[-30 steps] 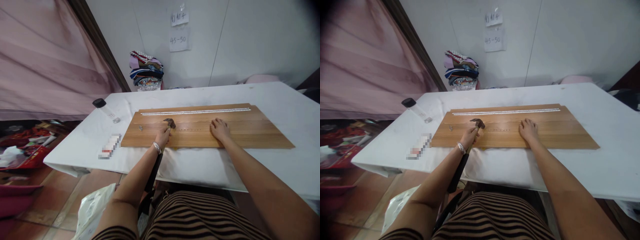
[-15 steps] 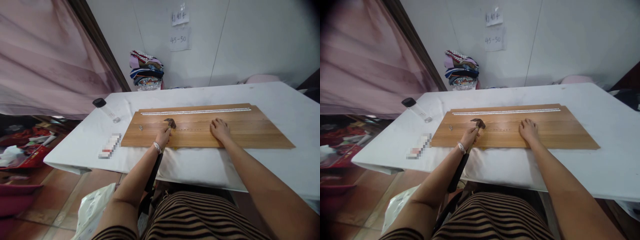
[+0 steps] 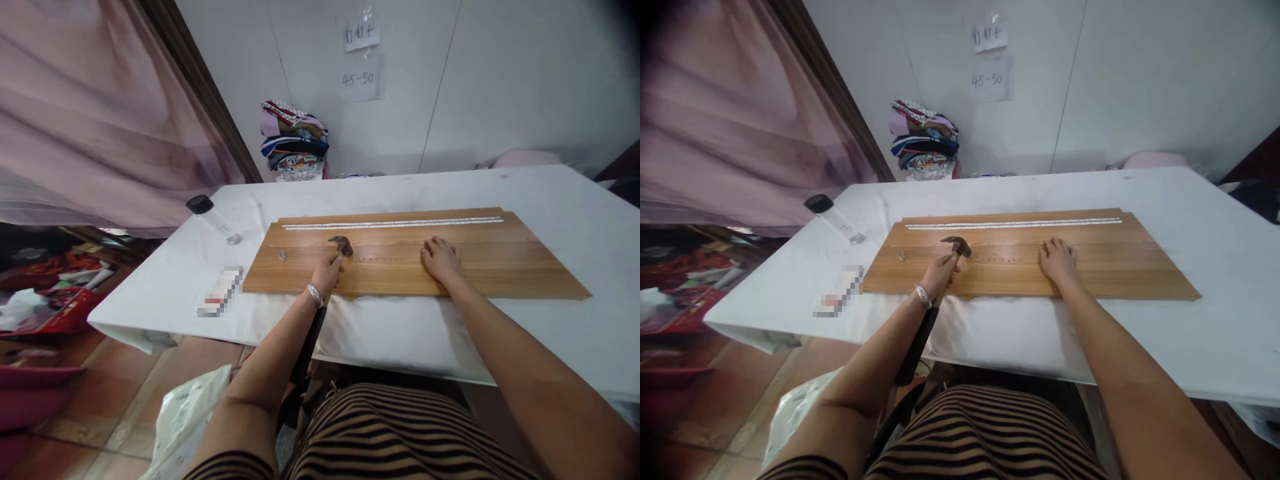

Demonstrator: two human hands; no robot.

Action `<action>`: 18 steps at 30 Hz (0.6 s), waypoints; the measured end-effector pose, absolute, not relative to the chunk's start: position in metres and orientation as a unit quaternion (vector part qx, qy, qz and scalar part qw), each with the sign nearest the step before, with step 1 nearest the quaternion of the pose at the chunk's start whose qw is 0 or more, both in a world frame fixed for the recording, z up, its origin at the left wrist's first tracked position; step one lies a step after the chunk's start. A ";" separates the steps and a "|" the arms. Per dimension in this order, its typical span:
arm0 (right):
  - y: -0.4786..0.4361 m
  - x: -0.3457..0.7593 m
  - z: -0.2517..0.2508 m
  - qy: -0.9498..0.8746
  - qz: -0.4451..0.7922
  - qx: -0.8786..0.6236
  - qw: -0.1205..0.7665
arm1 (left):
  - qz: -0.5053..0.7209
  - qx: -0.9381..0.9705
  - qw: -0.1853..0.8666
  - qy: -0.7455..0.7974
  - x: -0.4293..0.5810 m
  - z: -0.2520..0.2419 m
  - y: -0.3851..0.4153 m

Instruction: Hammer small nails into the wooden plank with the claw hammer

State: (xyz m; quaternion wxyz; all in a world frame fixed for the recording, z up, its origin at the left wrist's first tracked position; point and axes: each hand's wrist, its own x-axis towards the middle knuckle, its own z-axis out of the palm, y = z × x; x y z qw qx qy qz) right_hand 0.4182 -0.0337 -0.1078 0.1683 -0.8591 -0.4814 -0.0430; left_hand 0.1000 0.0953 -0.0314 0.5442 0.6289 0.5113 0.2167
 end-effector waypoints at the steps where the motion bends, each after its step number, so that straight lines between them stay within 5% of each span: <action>1: -0.034 0.418 -0.107 -0.480 -0.041 -0.861 0.164 | 0.219 0.627 0.546 0.511 0.100 -0.032 0.096; 18: -0.034 0.417 -0.105 -0.481 -0.039 -0.861 0.161 | 0.209 0.620 0.543 0.526 0.103 -0.023 0.090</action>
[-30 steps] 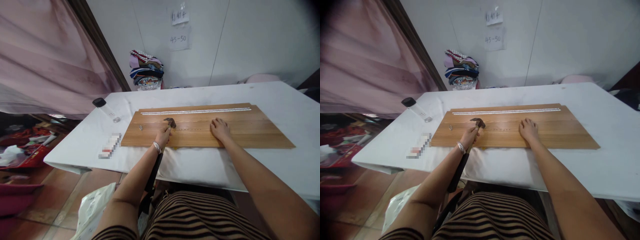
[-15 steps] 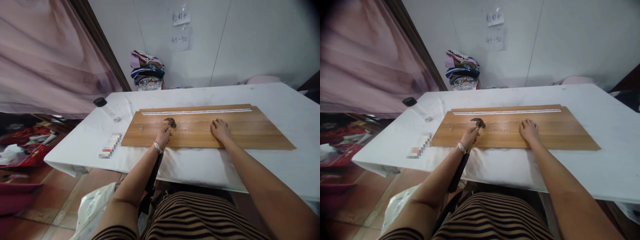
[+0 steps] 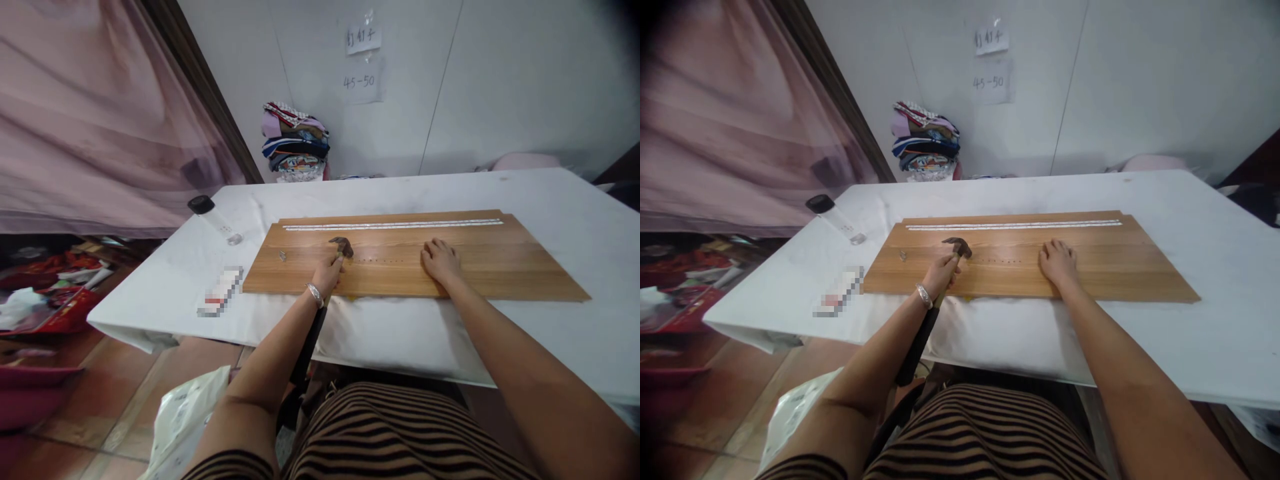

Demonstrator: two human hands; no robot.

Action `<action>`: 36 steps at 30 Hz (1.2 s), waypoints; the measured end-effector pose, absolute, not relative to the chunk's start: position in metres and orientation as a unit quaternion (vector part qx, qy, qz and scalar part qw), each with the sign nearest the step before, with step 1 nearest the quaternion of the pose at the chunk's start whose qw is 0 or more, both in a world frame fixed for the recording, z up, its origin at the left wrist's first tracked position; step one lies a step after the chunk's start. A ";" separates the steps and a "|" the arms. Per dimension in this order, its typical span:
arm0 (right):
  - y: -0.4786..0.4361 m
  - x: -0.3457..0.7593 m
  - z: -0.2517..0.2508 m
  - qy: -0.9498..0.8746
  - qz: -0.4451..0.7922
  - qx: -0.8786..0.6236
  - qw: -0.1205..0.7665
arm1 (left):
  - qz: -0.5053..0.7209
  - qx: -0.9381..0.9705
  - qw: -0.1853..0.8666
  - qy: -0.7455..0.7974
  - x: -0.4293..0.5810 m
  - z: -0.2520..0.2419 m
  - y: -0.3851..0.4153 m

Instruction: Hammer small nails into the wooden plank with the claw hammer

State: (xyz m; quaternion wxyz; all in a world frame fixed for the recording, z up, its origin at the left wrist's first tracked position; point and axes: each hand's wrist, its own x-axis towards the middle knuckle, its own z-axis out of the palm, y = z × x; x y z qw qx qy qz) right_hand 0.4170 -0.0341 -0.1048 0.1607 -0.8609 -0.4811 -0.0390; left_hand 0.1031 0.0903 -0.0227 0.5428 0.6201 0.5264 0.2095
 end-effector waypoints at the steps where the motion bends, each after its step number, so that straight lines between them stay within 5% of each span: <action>1: -0.034 0.417 -0.104 -0.481 -0.037 -0.862 0.159 | 0.209 0.621 0.541 0.527 0.103 -0.023 0.090; 36: -0.034 0.418 -0.105 -0.482 -0.044 -0.860 0.163 | 0.220 0.617 0.547 0.522 0.101 -0.027 0.092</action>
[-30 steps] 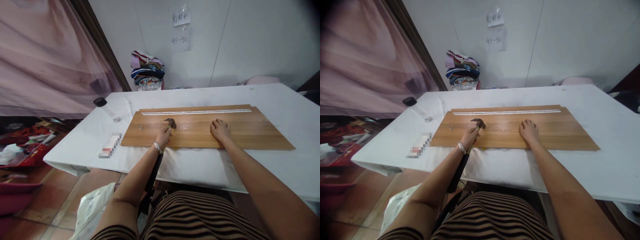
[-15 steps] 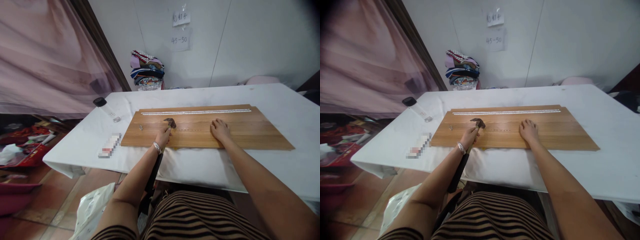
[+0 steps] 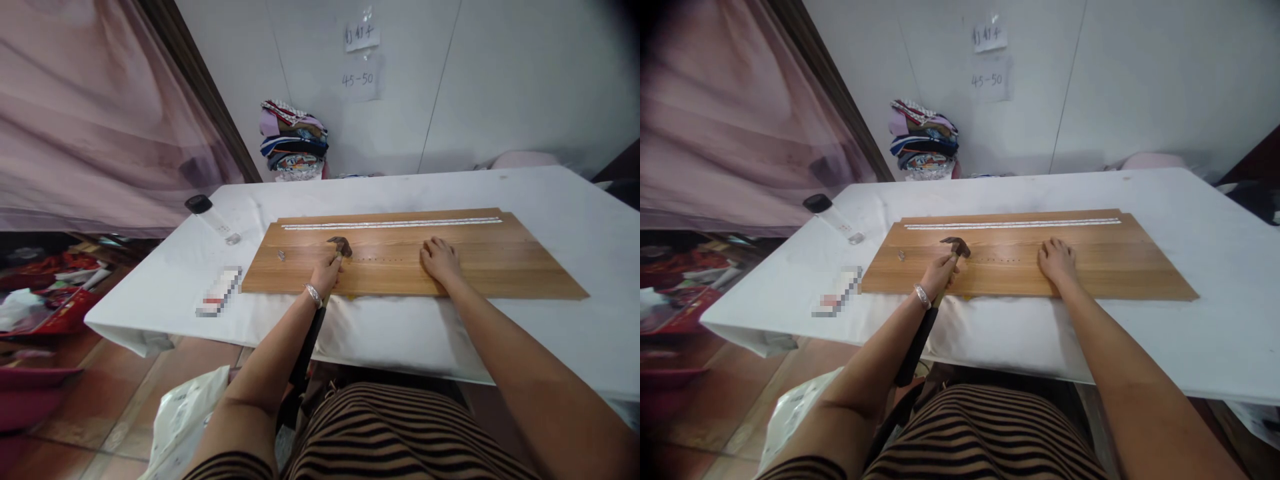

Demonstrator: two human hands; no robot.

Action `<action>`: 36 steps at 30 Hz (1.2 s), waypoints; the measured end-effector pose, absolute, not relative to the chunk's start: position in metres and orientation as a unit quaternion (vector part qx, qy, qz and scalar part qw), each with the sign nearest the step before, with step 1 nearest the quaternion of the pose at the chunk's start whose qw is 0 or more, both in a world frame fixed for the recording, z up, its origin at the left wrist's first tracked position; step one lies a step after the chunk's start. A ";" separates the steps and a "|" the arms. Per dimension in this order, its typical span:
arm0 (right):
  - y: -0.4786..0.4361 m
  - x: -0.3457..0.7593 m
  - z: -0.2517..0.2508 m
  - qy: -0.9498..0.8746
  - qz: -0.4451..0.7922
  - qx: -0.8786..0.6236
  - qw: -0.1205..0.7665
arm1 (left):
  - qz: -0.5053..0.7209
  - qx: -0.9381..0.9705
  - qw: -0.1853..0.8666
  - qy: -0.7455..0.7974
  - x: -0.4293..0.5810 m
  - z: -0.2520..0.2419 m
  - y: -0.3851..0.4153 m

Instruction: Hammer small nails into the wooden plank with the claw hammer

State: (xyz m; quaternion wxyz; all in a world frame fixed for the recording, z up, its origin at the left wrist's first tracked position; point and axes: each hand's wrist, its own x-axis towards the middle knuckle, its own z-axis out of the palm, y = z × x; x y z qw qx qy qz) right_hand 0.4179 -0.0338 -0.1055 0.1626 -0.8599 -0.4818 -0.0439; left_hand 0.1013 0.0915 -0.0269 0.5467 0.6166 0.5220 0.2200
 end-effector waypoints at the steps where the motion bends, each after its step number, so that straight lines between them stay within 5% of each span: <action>1: -0.034 0.418 -0.105 -0.483 -0.045 -0.859 0.164 | 0.220 0.617 0.546 0.523 0.102 -0.027 0.091; 36: -0.034 0.418 -0.107 -0.480 -0.043 -0.862 0.158 | 0.216 0.622 0.538 0.526 0.101 -0.026 0.090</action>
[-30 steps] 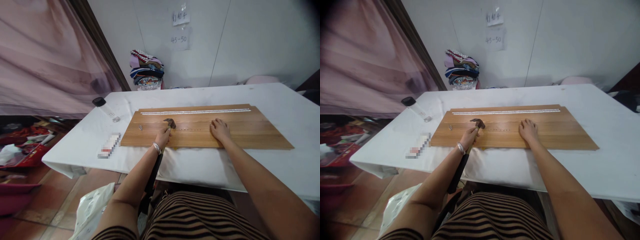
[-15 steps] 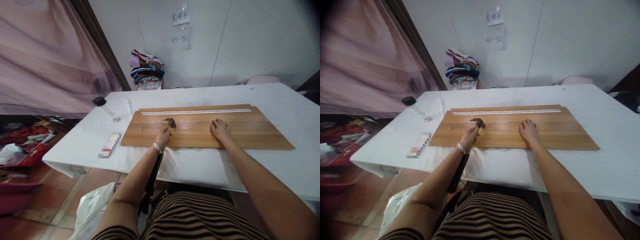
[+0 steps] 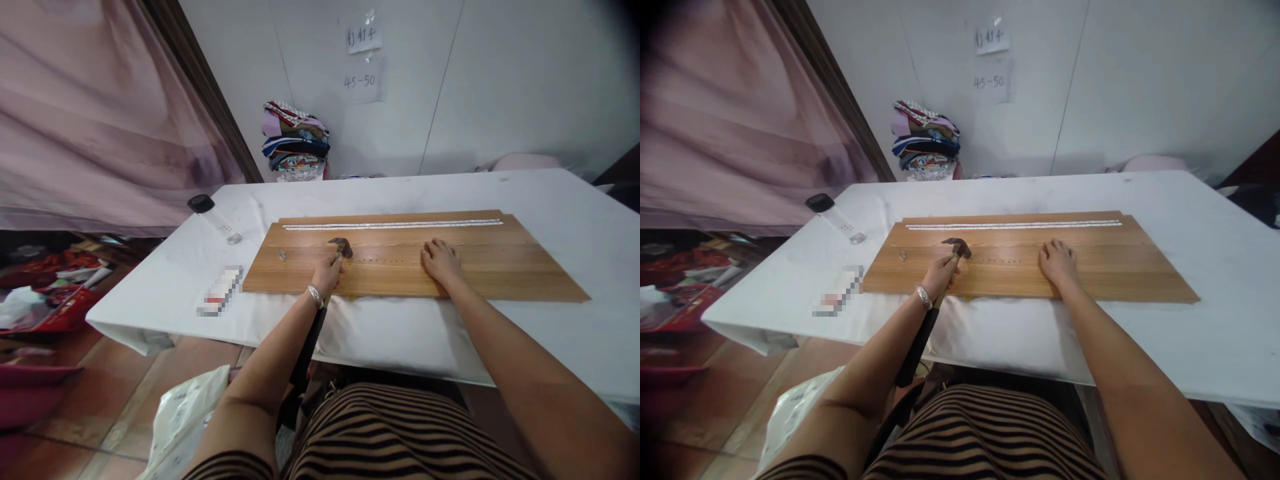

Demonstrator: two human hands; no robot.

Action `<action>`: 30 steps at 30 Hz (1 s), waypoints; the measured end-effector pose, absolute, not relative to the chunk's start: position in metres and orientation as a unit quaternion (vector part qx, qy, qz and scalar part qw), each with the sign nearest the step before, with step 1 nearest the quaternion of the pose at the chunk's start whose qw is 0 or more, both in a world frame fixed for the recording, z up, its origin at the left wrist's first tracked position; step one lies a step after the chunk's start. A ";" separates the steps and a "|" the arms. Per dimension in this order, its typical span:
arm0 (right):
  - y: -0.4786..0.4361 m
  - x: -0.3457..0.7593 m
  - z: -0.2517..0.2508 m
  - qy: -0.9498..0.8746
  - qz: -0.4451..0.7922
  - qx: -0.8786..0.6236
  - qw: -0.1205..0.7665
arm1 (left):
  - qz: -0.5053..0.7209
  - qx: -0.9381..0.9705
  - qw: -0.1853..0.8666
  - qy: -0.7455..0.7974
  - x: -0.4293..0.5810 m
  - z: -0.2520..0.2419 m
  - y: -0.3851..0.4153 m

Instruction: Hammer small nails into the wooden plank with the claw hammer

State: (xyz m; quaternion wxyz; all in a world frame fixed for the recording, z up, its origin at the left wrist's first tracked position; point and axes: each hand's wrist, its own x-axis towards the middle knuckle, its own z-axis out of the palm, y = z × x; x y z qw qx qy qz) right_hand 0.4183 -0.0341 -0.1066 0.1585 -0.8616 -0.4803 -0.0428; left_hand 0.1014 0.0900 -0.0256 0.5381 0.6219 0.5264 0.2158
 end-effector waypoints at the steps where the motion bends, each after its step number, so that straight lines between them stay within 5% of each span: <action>1: -0.034 0.418 -0.107 -0.480 -0.042 -0.861 0.160 | 0.214 0.622 0.539 0.527 0.101 -0.025 0.090; 18: -0.033 0.423 -0.112 -0.473 -0.033 -0.856 0.206 | 0.219 0.615 0.543 0.528 0.104 -0.018 0.088; 30: -0.028 0.387 -0.078 -0.314 0.201 -0.736 0.565 | 0.323 0.497 0.649 0.477 0.112 0.010 0.100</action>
